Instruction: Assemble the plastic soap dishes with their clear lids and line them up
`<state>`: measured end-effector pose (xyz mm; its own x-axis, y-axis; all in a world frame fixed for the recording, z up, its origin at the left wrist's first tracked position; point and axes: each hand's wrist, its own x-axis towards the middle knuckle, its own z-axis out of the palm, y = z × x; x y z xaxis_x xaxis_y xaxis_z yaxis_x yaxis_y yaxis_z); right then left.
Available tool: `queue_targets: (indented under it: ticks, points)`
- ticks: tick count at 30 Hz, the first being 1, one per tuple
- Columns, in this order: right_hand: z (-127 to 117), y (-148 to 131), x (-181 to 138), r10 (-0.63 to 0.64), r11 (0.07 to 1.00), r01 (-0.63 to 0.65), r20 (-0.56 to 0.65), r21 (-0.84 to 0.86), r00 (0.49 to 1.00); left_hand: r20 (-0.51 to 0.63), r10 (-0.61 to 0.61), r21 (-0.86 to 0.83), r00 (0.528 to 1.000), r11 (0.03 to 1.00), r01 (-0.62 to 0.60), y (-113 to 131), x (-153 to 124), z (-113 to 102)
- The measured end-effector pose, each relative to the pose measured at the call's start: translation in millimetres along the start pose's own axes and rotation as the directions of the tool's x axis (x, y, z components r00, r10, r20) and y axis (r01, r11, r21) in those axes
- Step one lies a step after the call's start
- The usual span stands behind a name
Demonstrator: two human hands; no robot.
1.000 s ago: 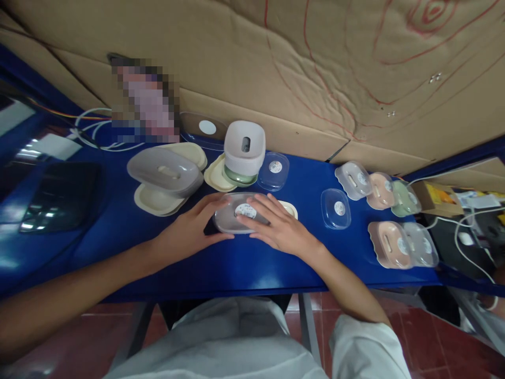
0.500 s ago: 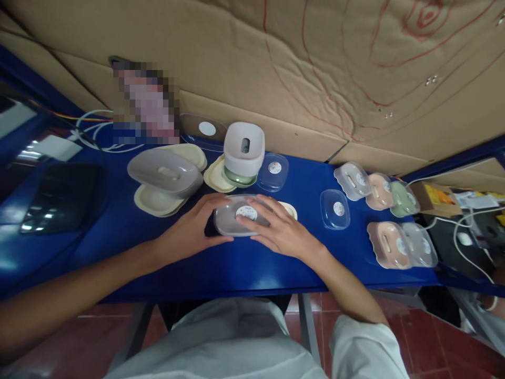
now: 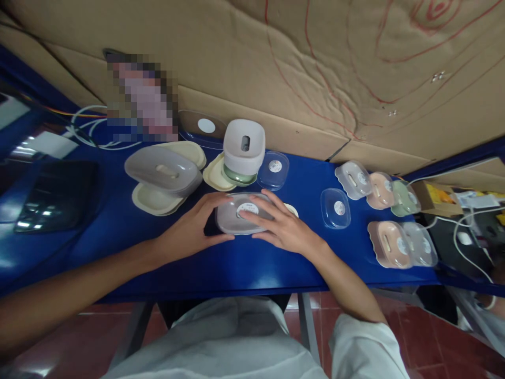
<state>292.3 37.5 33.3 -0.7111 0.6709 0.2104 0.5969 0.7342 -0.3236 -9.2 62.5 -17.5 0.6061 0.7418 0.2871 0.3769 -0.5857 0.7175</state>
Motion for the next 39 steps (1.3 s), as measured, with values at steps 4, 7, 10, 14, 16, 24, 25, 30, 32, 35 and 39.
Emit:
queue_targets:
  ticks: [4,7,10,14,16,24,25,30,32,35,39]
  points:
    - [-40,15,-16,0.127,0.99,-0.124,-0.059,0.063,0.99,-0.009,0.048,0.03,0.999,0.998,-0.047,8,-1,-2]
    - [-59,37,-30,0.365,0.92,-0.388,-0.247,-0.052,0.898,0.131,0.169,0.127,0.977,0.974,-0.186,13,-2,-4]
    - [-48,58,-33,0.522,0.712,-0.659,-0.446,-0.243,0.727,0.303,0.296,0.199,0.906,0.91,-0.364,14,-4,-2]
    - [-20,68,-26,0.619,0.54,-0.758,-0.439,-0.366,0.652,0.372,0.328,0.258,0.868,0.862,-0.436,16,-4,1]
    - [-18,67,-27,0.632,0.54,-0.749,-0.403,-0.383,0.662,0.35,0.328,0.308,0.877,0.844,-0.438,17,-3,0]
    - [-62,69,-73,0.964,0.217,-0.868,-0.041,-0.446,0.262,0.241,0.296,0.435,0.924,0.819,-0.375,16,-1,-6]
    - [-64,67,-77,0.959,0.262,-0.863,0.016,-0.432,0.283,0.234,0.302,0.425,0.924,0.823,-0.376,15,0,-6]
    - [-50,36,-62,0.596,0.803,-0.572,0.194,-0.17,0.779,0.256,0.34,0.369,0.905,0.831,-0.416,12,1,-7]
    - [-42,23,-46,0.443,0.896,-0.436,0.195,-0.081,0.875,0.266,0.351,0.364,0.898,0.826,-0.431,12,1,-7]
    - [-32,12,-26,0.346,0.936,-0.352,0.155,0.013,0.925,0.272,0.353,0.379,0.895,0.816,-0.437,13,1,-7]
    - [-30,11,-24,0.33,0.944,-0.331,0.135,-0.016,0.934,0.287,0.335,0.408,0.897,0.805,-0.431,16,0,-10]
